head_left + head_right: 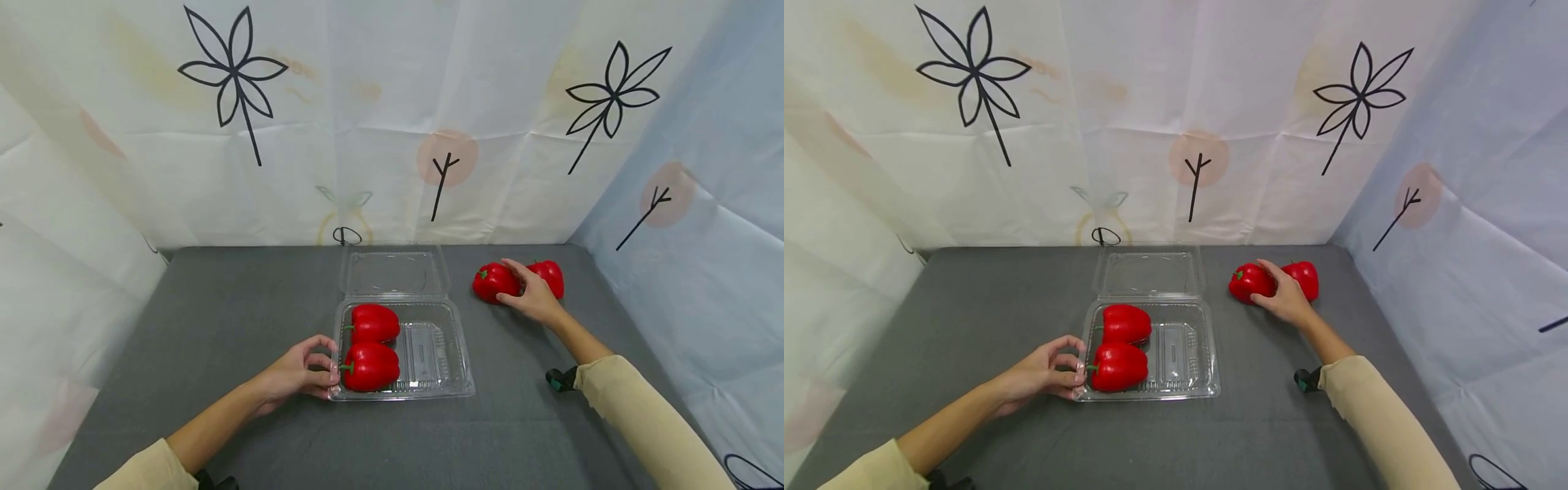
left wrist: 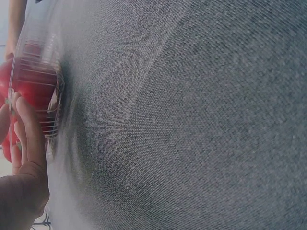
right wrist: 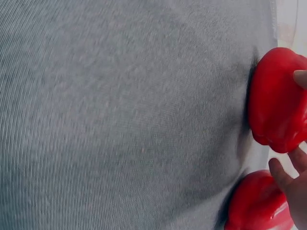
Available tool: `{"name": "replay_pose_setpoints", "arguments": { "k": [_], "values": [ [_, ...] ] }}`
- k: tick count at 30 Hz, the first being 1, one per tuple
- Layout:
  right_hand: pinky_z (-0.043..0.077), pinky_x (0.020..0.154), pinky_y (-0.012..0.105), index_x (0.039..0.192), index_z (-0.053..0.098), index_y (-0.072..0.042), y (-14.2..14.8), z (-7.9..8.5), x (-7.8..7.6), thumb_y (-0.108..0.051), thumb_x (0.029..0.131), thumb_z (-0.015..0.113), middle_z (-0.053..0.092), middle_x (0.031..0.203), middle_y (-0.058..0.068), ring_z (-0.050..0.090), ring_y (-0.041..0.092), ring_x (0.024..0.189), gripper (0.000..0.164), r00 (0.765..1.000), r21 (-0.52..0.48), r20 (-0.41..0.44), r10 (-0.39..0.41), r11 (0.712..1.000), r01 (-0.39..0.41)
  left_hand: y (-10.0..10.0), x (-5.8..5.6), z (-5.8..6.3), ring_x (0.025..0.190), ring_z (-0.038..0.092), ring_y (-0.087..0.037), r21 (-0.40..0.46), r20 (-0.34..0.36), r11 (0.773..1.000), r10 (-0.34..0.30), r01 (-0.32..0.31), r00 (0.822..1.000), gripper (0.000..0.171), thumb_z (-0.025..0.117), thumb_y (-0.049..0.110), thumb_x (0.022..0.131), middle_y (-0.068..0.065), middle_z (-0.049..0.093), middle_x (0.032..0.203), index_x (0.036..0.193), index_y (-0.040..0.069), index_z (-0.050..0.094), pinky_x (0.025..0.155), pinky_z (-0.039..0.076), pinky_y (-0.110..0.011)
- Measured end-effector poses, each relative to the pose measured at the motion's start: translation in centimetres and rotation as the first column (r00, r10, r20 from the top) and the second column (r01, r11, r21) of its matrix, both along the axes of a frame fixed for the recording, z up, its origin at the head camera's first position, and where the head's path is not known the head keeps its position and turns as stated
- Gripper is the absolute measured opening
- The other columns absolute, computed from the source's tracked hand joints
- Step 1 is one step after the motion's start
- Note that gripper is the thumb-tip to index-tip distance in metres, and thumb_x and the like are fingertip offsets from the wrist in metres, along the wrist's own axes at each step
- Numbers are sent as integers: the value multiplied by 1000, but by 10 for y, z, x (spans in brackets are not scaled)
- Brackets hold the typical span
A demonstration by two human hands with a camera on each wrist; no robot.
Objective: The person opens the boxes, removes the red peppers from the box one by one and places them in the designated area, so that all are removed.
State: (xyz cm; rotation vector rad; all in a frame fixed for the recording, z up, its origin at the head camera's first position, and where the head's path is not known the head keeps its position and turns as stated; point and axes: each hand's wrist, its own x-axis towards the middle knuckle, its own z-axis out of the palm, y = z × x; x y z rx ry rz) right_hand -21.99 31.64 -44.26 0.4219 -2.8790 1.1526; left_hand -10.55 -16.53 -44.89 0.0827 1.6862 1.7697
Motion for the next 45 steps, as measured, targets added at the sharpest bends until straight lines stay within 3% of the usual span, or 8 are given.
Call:
{"name": "replay_pose_setpoints", "arguments": {
  "k": [8, 16, 23, 31, 38, 45],
  "values": [
    [42, 98, 68, 153, 31, -5, -13, 13, 1, -14, 83, 77, 34, 153, 25, 38, 46, 134, 84, 998, -14, -48, 29, 999, -30, 2, 0, 3, 77, 69, -23, -2, -5, 1000, -1, 1, 1000, 47, 74, 6, 89, -9, 66, 92, 124, 3, 43, 75, 60, -40],
    [40, 100, 67, 153, 34, -9, -40, 38, 10, -12, 78, 81, 33, 157, 18, 33, 39, 140, 89, 977, -7, -138, 163, 986, -165, 1, -1, 4, 77, 68, -22, 1, -8, 1000, -3, 3, 1000, 47, 74, 5, 89, -8, 66, 91, 124, 3, 42, 75, 60, -40],
    [39, 105, 61, 153, 34, -9, -75, 53, 26, -15, 79, 84, 41, 153, 15, 47, 36, 133, 89, 931, 1, -133, 340, 939, -343, 0, -1, 4, 78, 69, -22, 31, -15, 999, -15, 15, 1000, 46, 73, 3, 89, -8, 66, 91, 123, 3, 42, 73, 60, -38],
    [41, 103, 62, 154, 34, -12, -111, 54, 46, -20, 81, 84, 39, 155, 12, 47, 38, 133, 89, 856, -57, -51, 514, 854, -516, 0, -1, 2, 78, 70, -23, 39, -18, 999, -16, 17, 1000, 47, 74, 4, 89, -9, 66, 91, 123, 2, 42, 74, 60, -39],
    [42, 104, 59, 155, 33, -13, -136, 49, 61, -29, 83, 83, 40, 156, 8, 46, 28, 137, 89, 787, -47, 74, 613, 790, -611, 1, 0, 3, 78, 70, -23, 37, -17, 999, -14, 14, 1000, 49, 75, 5, 88, -8, 66, 90, 124, 2, 42, 74, 60, -39],
    [43, 105, 53, 154, 33, -10, -153, 45, 68, -31, 83, 82, 44, 153, 8, 48, 29, 135, 88, 726, -53, 118, 677, 735, -676, 0, 1, 1, 78, 70, -23, 40, -17, 999, -13, 14, 1000, 48, 74, 4, 88, -8, 65, 90, 123, 2, 42, 74, 60, -40]
  ]
}}
